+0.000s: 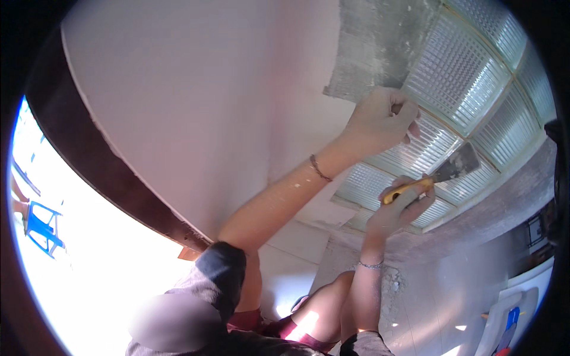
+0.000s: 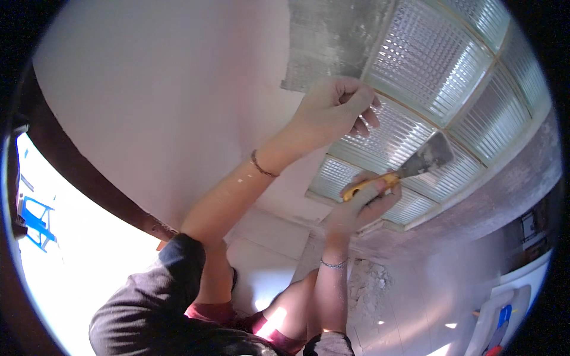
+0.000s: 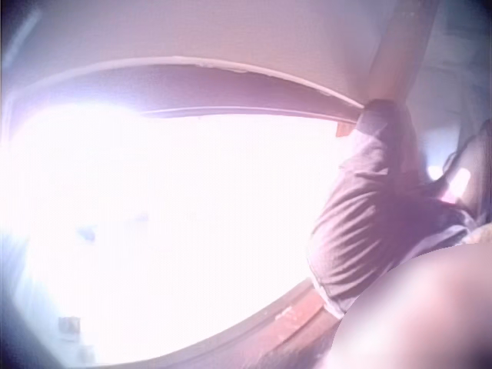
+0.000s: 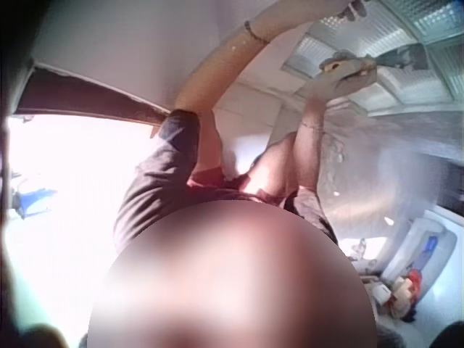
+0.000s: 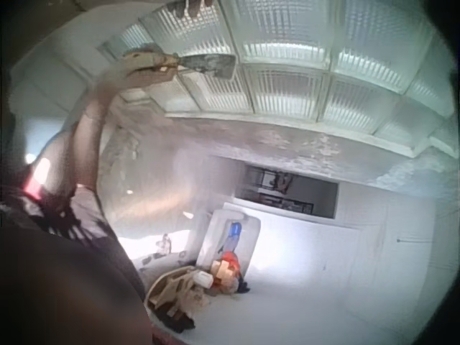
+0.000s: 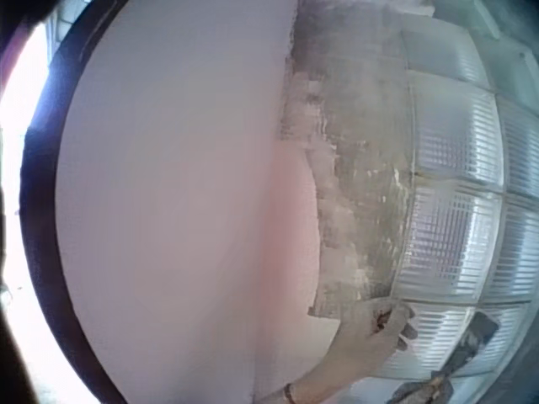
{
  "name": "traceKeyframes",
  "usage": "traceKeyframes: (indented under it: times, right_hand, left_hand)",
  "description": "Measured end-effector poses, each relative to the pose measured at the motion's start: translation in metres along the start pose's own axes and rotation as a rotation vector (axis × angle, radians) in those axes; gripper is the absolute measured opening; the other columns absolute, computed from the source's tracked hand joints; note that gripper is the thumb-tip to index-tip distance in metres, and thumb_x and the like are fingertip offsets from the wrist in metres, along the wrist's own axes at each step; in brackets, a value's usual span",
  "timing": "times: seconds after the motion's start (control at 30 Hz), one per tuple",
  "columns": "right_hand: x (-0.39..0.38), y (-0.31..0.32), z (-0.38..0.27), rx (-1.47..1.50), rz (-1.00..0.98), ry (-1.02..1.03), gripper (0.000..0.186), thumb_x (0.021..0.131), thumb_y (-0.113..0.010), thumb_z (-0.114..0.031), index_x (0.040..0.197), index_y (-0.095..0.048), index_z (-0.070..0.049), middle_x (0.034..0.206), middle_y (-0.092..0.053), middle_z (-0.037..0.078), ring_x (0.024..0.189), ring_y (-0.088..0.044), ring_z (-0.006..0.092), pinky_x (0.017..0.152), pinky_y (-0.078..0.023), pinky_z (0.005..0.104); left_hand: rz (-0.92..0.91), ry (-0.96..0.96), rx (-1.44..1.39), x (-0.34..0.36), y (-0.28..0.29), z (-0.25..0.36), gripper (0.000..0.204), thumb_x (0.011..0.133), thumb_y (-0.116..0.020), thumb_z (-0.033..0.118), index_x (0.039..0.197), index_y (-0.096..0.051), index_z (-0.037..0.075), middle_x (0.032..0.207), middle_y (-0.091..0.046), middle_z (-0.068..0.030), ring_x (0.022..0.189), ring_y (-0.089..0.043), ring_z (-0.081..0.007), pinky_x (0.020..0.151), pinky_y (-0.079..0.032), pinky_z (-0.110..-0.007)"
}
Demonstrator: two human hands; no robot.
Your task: The person applies plaster to a wall using a trowel, smoothing the surface in repeated strokes. The person occasionally wipes the trowel and continues spreading the material along the wall near a glass block ceiling.
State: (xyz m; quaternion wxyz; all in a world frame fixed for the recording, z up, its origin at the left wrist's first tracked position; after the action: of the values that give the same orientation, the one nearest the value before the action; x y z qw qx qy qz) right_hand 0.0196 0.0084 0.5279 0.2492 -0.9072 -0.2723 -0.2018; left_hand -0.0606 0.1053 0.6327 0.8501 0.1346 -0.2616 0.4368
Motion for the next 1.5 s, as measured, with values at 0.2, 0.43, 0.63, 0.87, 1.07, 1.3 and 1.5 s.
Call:
traceKeyframes:
  times: [0.2, 0.43, 0.63, 0.87, 1.07, 1.3, 1.5]
  right_hand:
    - [-0.04, -0.045, 0.022, -0.133, -0.45, 0.087, 0.04, 0.105, -0.041, -0.032, 0.127, -0.046, 0.002, 0.073, -0.056, 0.003, 0.054, -0.049, 0.0066, 0.048, -0.037, 0.0216]
    - [-0.057, -0.073, 0.04, -0.08, -0.564, 0.094, 0.04, 0.105, -0.045, -0.03, 0.128, -0.048, 0.002, 0.071, -0.055, 0.001, 0.052, -0.045, 0.0029, 0.047, -0.035, 0.0204]
    - [-0.057, -0.081, 0.041, -0.161, -0.528, 0.115, 0.038, 0.104, -0.046, -0.028, 0.128, -0.05, 0.001, 0.072, -0.057, 0.002, 0.053, -0.048, 0.0039, 0.047, -0.036, 0.0223]
    - [-0.059, -0.094, 0.047, -0.169, -0.408, 0.155, 0.034, 0.103, -0.047, -0.024, 0.125, -0.052, 0.003, 0.07, -0.06, 0.007, 0.058, -0.055, 0.0106, 0.052, -0.042, 0.027]
    - [-0.066, -0.101, 0.049, -0.106, -0.424, 0.091, 0.033, 0.103, -0.046, -0.022, 0.123, -0.052, 0.003, 0.067, -0.057, 0.007, 0.055, -0.051, 0.0102, 0.05, -0.04, 0.0274]
    - [-0.056, -0.091, 0.049, -0.19, -0.357, 0.164, 0.03, 0.103, -0.047, -0.02, 0.121, -0.052, 0.003, 0.068, -0.056, 0.004, 0.056, -0.048, 0.0079, 0.05, -0.037, 0.0254]
    - [-0.057, -0.089, 0.053, -0.101, -0.374, 0.121, 0.03, 0.104, -0.048, -0.022, 0.123, -0.052, 0.001, 0.07, -0.057, 0.002, 0.057, -0.047, 0.0053, 0.051, -0.036, 0.0217]
  left_hand:
    - [0.465, -0.079, 0.243, -0.031, 0.035, -0.02, 0.034, 0.093, -0.052, 0.021, 0.078, -0.064, -0.008, 0.067, -0.064, -0.0171, 0.066, -0.067, -0.0189, 0.062, -0.05, -0.034]
    - [0.297, 0.148, -0.233, -0.045, 0.073, -0.067, 0.032, 0.099, -0.05, 0.028, 0.086, -0.061, 0.0, 0.07, -0.062, -0.0087, 0.057, -0.064, -0.0184, 0.056, -0.05, -0.029]
    - [0.386, 0.165, -0.364, -0.048, 0.078, -0.093, 0.035, 0.1, -0.054, 0.033, 0.085, -0.063, 0.002, 0.072, -0.063, -0.0058, 0.057, -0.061, -0.0151, 0.056, -0.049, -0.027]
    - [0.301, 0.115, -0.127, -0.046, 0.09, -0.105, 0.039, 0.1, -0.055, 0.038, 0.091, -0.066, 0.001, 0.077, -0.064, -0.0032, 0.069, -0.059, -0.0115, 0.067, -0.048, -0.025]
    - [0.514, -0.082, 0.114, -0.059, 0.095, -0.093, 0.037, 0.1, -0.054, 0.03, 0.091, -0.066, -0.003, 0.076, -0.064, -0.005, 0.069, -0.058, -0.014, 0.067, -0.047, -0.029]
    - [0.648, -0.604, 0.822, -0.062, 0.092, -0.065, 0.038, 0.097, -0.047, 0.018, 0.127, -0.052, -0.006, 0.125, -0.054, -0.0274, 0.113, -0.054, -0.0398, 0.097, -0.042, -0.045]
    - [0.468, -0.57, 1.045, -0.045, 0.096, -0.063, 0.065, 0.095, -0.047, 0.017, 0.147, -0.021, -0.01, 0.152, -0.016, -0.0385, 0.142, -0.015, -0.0547, 0.116, -0.015, -0.058]
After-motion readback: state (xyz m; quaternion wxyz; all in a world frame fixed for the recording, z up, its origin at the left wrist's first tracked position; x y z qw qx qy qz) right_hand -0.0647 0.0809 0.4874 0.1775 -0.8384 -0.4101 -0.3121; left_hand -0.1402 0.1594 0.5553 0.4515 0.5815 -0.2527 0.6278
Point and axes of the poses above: each hand's wrist, its own x-axis towards the middle knuckle, its own y-axis out of the back of the hand, z = x × y, the point moved 3 cm from there along x, towards the middle knuckle
